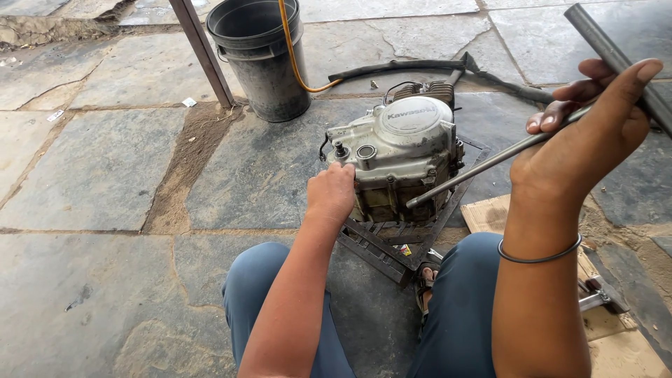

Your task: Using various tools to loosen and remove bolts on a motorcycle engine casing.

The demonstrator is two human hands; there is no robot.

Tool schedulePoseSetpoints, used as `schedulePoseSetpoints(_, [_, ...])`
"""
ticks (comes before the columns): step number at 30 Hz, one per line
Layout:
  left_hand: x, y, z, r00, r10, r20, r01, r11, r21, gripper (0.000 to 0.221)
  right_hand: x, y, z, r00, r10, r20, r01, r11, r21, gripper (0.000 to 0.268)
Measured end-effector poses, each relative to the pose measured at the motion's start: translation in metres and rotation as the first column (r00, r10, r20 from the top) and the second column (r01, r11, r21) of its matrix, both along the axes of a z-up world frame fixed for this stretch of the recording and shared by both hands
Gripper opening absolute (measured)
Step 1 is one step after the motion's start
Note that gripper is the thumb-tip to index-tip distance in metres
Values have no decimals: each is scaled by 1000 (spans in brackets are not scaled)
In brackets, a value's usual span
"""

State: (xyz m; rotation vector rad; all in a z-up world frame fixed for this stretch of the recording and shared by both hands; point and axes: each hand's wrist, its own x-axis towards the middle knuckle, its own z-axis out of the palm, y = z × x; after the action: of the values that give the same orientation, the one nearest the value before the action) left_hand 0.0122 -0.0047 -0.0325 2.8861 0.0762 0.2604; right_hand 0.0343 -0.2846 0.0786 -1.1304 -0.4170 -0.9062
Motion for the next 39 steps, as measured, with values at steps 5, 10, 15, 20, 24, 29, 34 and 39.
schedulePoseSetpoints(5, [0, 0, -2, 1000, -9, 16, 10, 1000, -6, 16, 2, -1, -3, 998, 51, -34, -49, 997, 58, 55])
schedulePoseSetpoints(10, [2, 1, -6, 1000, -8, 22, 8, 1000, 6, 15, 3, 0, -6, 996, 81, -38, -79, 995, 60, 55])
schedulePoseSetpoints(15, [2, 0, -4, 1000, -4, -4, 4, 1000, 12, 14, 2, -1, -7, 998, 55, -21, -55, 998, -9, 56])
schedulePoseSetpoints(20, [0, 0, -2, 1000, -14, 2, 14, 1000, 14, 15, 3, -2, -7, 998, 55, -27, -55, 998, 15, 56])
schedulePoseSetpoints(24, [1, 0, -3, 1000, -13, -6, 13, 1000, 18, 14, 5, -3, -9, 999, 43, -27, -43, 999, 4, 57])
schedulePoseSetpoints(29, [-1, 0, -3, 1000, -27, -4, 27, 999, 17, 15, 3, 2, -7, 998, 52, -46, -51, 998, 24, 56])
schedulePoseSetpoints(34, [1, 1, -4, 999, -35, -14, 36, 999, 26, 15, -1, 3, -6, 997, 81, -15, -80, 995, 53, 54])
schedulePoseSetpoints(39, [2, 1, -5, 999, -43, -15, 44, 998, 37, 15, -1, 2, -8, 994, 111, -14, -110, 993, 38, 54])
